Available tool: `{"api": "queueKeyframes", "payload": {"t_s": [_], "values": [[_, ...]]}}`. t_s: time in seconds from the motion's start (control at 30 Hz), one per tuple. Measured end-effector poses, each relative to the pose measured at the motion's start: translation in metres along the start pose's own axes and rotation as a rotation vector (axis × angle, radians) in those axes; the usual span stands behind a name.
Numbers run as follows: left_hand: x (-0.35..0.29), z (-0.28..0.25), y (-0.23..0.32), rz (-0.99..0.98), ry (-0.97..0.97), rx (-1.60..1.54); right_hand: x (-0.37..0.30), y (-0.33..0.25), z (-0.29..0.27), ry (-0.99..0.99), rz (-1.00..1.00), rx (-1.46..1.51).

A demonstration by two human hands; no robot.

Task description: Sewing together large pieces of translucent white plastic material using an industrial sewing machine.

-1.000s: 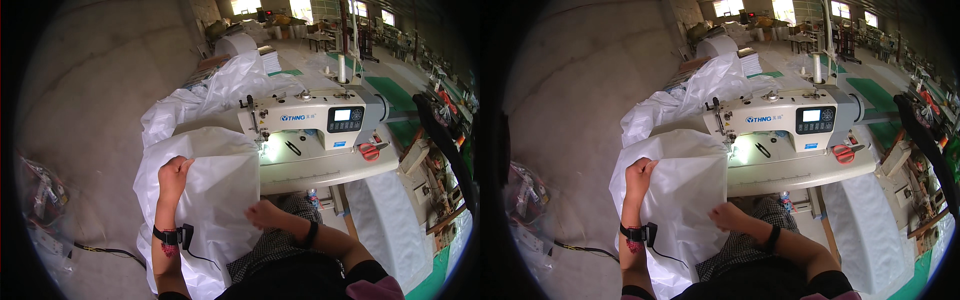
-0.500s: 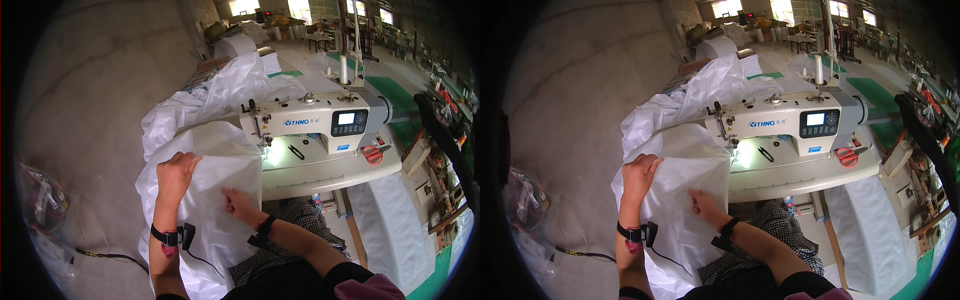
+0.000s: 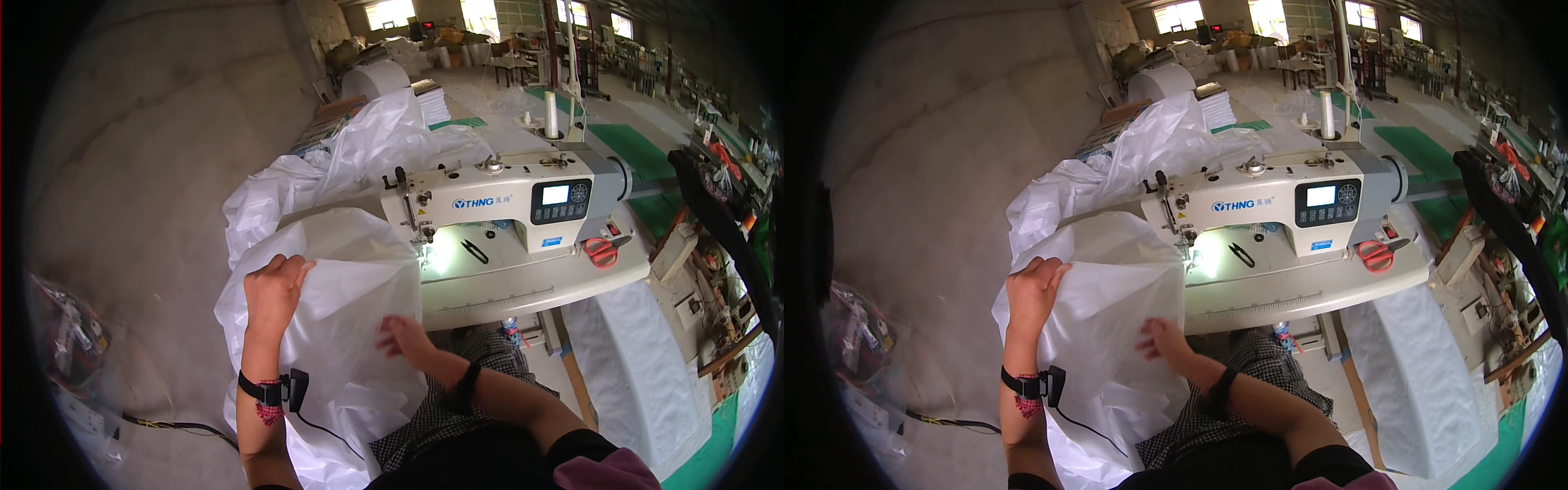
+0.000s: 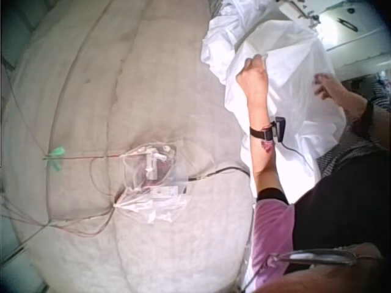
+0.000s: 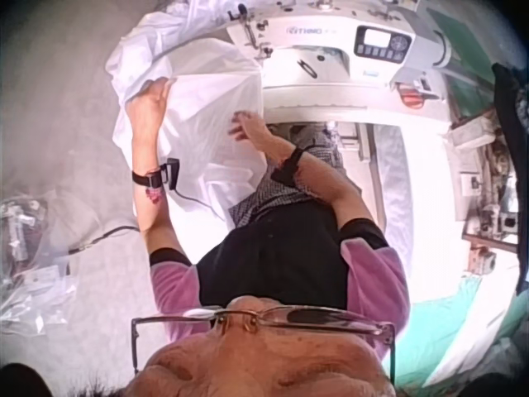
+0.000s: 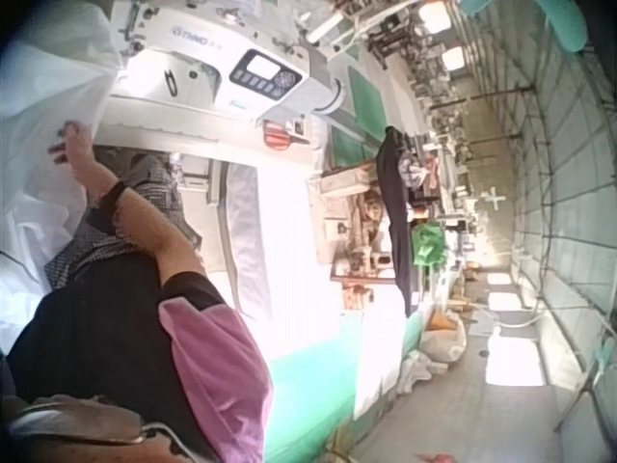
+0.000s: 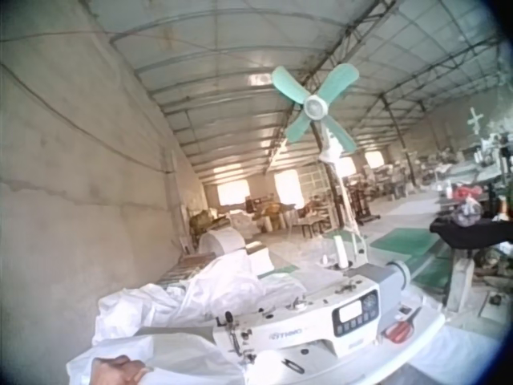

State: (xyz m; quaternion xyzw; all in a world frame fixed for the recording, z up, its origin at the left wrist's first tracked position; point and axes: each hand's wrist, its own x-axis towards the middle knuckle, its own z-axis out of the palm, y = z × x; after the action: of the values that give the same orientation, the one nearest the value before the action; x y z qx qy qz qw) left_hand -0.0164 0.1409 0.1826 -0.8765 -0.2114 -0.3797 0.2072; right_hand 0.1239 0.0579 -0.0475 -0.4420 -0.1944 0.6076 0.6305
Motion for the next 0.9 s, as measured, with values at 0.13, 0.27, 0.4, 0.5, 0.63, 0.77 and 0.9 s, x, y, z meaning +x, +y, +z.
{"api": "queueKeyframes", "payload": {"t_s": [0.13, 0.27, 0.4, 0.5, 0.63, 0.77, 0.9], "values": [[0.004, 0.0, 0.001, -0.017, 0.0, 0.0, 0.062, -0.036, -0.018, 0.257, -0.143, 0.266], [0.004, 0.001, 0.0, -0.028, -0.017, -0.008, 0.098, -0.06, -0.03, 0.262, -0.046, 0.423], [0.001, 0.002, -0.002, -0.036, -0.012, -0.032, 0.103, -0.064, -0.034, 0.297, -0.05, 0.362], [-0.001, 0.001, -0.003, -0.04, -0.015, -0.048, 0.096, -0.068, -0.037, 0.199, -0.016, 0.593], [-0.006, -0.002, -0.001, -0.053, -0.047, -0.056, 0.067, -0.069, -0.044, 0.086, 0.026, 0.54], [-0.011, -0.004, 0.001, -0.066, -0.105, -0.065, 0.011, -0.054, -0.049, -0.345, 0.103, 0.387], [-0.009, -0.004, 0.002, -0.056, -0.076, -0.035, -0.007, -0.04, -0.035, -0.091, 0.134, 0.217]]}}
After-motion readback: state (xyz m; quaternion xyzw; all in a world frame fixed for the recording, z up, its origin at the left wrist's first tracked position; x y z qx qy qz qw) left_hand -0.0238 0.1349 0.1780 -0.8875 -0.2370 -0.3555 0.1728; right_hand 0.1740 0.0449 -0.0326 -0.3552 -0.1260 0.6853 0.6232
